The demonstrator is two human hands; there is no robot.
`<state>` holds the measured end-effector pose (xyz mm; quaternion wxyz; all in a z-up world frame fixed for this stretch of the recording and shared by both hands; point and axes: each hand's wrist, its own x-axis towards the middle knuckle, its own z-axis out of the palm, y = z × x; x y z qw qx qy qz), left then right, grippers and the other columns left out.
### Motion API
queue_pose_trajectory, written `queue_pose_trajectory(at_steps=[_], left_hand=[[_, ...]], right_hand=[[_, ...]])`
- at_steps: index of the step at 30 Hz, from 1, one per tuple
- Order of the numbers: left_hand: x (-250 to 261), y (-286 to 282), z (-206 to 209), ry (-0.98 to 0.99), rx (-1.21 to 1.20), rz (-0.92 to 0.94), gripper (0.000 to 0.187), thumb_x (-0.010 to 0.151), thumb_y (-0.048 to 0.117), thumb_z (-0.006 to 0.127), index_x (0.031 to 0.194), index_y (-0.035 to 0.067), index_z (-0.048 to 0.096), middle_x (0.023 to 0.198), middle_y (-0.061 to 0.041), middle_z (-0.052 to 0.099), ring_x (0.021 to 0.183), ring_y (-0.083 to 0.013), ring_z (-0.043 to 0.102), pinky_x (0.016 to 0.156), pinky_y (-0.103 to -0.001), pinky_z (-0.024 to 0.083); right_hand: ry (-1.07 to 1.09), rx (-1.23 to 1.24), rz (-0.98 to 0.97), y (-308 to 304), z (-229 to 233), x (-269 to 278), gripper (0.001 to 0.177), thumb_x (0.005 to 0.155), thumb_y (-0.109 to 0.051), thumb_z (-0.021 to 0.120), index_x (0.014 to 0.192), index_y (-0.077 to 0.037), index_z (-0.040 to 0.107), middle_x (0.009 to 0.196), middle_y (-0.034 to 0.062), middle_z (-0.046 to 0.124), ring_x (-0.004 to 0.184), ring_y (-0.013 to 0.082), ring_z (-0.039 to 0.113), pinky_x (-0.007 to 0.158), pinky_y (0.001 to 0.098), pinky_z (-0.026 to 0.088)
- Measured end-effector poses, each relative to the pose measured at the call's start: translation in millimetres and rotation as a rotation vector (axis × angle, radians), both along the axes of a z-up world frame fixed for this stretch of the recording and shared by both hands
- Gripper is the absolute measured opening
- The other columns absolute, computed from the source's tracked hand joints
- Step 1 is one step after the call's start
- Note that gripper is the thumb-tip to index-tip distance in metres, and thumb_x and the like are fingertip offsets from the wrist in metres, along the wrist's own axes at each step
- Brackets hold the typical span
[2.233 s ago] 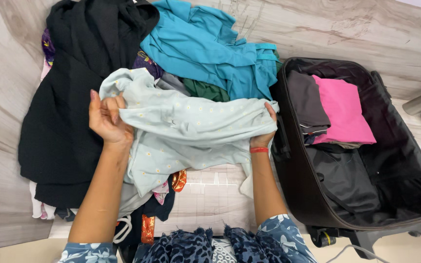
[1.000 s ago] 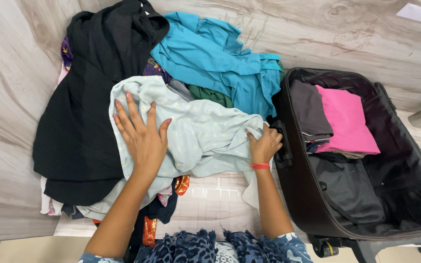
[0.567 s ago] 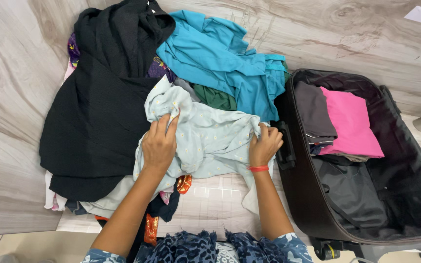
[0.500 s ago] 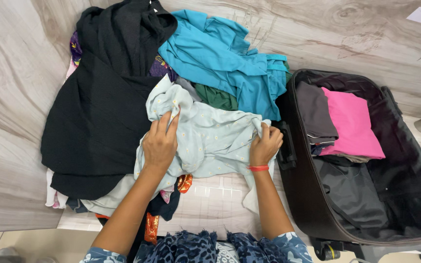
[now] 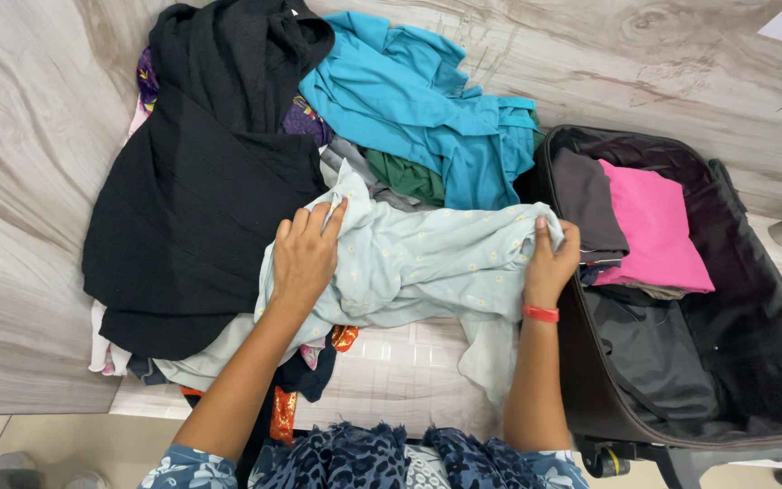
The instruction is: The person folds various garments, including dark pants, a light blue patterned shirt, black pants, and a teal top, and places them into an open suitcase. The person handles each item individually, smoothing and folding them before stacking them inside the luggage.
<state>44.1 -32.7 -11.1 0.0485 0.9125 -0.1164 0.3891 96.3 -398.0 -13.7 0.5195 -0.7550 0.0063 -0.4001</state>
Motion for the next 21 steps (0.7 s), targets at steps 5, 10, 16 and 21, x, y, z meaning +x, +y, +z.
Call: queue_pose_trajectory(at_steps=[5, 10, 16, 21], left_hand=[[-3.6, -4.1, 11.2, 0.014, -0.070, -0.019, 0.069, 0.078, 0.019, 0.080, 0.143, 0.008, 0.062, 0.122, -0.004, 0.063, 0.091, -0.0204, 0.055, 0.073, -0.035, 0.040], [1.3, -20.0, 13.0, 0.075, -0.131, 0.017, 0.080, 0.076, 0.029, 0.086, 0.147, 0.004, 0.058, 0.130, -0.010, 0.059, 0.097, -0.0233, 0.054, 0.075, -0.036, 0.039], [19.8, -63.2, -43.1, 0.200, -0.045, -0.003, 0.059, 0.072, 0.025, 0.080, 0.125, 0.002, 0.067, 0.144, -0.014, 0.053, 0.115, -0.0265, 0.050, 0.090, -0.040, 0.039], [43.6, -75.3, -81.6, 0.335, 0.113, 0.075, 0.029, 0.082, 0.013, 0.074, 0.108, -0.001, 0.073, 0.147, -0.016, 0.050, 0.124, -0.0296, 0.047, 0.092, -0.043, 0.037]], right_hand=[[-0.035, -0.222, -0.293, 1.0, 60.2, -46.2, 0.021, 0.104, -0.017, 0.076, 0.105, 0.001, 0.065, 0.094, 0.0123, 0.069, 0.082, 0.0230, 0.062, 0.077, 0.0336, 0.049], [0.034, -0.430, -0.467, -12.0, 90.1, -59.0, 0.020, 0.101, -0.016, 0.079, 0.104, 0.000, 0.068, 0.094, 0.0158, 0.071, 0.083, 0.0336, 0.067, 0.073, 0.0421, 0.049], [0.196, -0.586, -0.495, -2.6, 70.0, -43.2, 0.019, 0.095, -0.016, 0.081, 0.101, -0.003, 0.069, 0.093, 0.0171, 0.069, 0.085, 0.0400, 0.066, 0.071, 0.0485, 0.048], [0.062, -0.633, 0.053, 81.7, 38.0, -45.6, 0.040, 0.084, -0.010, 0.075, 0.122, -0.005, 0.063, 0.109, 0.0190, 0.063, 0.091, 0.0403, 0.066, 0.074, 0.0452, 0.053]])
